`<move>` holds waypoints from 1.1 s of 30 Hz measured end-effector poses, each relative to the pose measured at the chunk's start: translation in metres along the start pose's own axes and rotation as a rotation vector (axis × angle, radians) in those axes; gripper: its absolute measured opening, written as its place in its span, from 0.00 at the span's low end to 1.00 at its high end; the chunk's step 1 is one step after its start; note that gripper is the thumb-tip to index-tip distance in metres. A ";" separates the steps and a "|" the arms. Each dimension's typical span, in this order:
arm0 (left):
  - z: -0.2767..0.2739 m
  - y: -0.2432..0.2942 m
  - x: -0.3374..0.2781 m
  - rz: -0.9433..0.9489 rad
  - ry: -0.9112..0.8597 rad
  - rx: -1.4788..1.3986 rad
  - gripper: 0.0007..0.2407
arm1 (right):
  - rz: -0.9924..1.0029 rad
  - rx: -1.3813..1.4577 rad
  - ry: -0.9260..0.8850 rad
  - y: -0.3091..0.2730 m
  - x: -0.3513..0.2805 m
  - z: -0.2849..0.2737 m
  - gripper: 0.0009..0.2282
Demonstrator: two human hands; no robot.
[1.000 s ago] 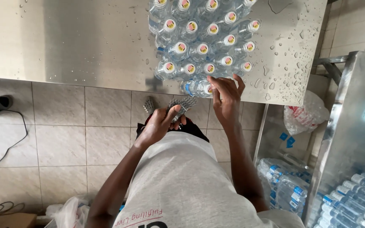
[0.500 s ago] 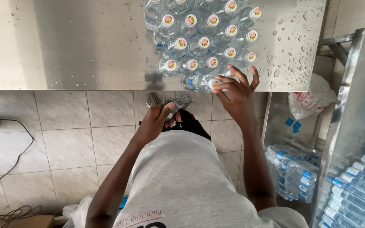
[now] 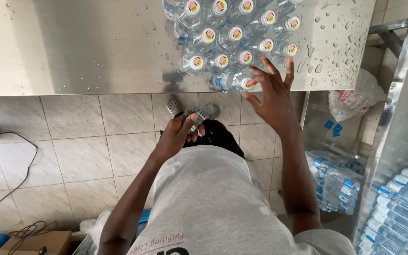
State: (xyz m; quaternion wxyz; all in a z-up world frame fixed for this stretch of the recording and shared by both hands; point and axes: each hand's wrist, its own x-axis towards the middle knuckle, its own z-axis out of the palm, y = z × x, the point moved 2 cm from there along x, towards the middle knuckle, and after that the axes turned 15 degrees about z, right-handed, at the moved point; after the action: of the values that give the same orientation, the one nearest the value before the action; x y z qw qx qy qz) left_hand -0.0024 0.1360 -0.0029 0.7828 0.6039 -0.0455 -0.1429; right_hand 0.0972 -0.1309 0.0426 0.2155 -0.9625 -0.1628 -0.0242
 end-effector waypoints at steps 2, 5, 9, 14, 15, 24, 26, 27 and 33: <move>0.008 0.002 0.002 0.013 -0.003 -0.006 0.25 | 0.024 0.035 0.034 -0.004 -0.009 -0.012 0.17; 0.025 -0.007 -0.005 -0.002 -0.042 -0.025 0.25 | 0.117 0.170 0.068 -0.010 -0.039 -0.030 0.14; 0.074 0.017 0.006 -0.023 -0.154 -0.063 0.26 | 0.322 0.500 0.050 0.000 -0.093 -0.026 0.18; 0.153 -0.019 0.004 -0.071 -0.387 -0.075 0.23 | 0.582 0.827 0.019 0.028 -0.172 -0.035 0.22; 0.174 -0.030 0.006 -0.092 -0.453 -0.087 0.23 | 0.674 0.906 0.019 0.038 -0.192 -0.038 0.24; 0.385 -0.086 -0.019 -0.435 -0.681 0.012 0.28 | 0.857 0.882 0.295 0.121 -0.380 -0.125 0.06; 0.435 -0.108 -0.016 -0.482 -0.802 -0.017 0.30 | 0.871 0.818 0.425 0.154 -0.421 -0.130 0.06; 0.452 -0.118 -0.025 -0.528 -0.856 -0.064 0.31 | 0.857 0.758 0.490 0.161 -0.444 -0.127 0.06; 0.577 -0.108 -0.036 -0.679 -1.079 -0.009 0.40 | 1.150 0.865 0.543 0.191 -0.538 -0.168 0.10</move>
State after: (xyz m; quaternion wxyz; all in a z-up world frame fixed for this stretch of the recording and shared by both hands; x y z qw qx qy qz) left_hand -0.1956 -0.4165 0.0511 0.5634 0.4246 -0.2388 -0.6673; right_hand -0.3455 -0.5281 0.0541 0.5838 -0.6861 0.4271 -0.0782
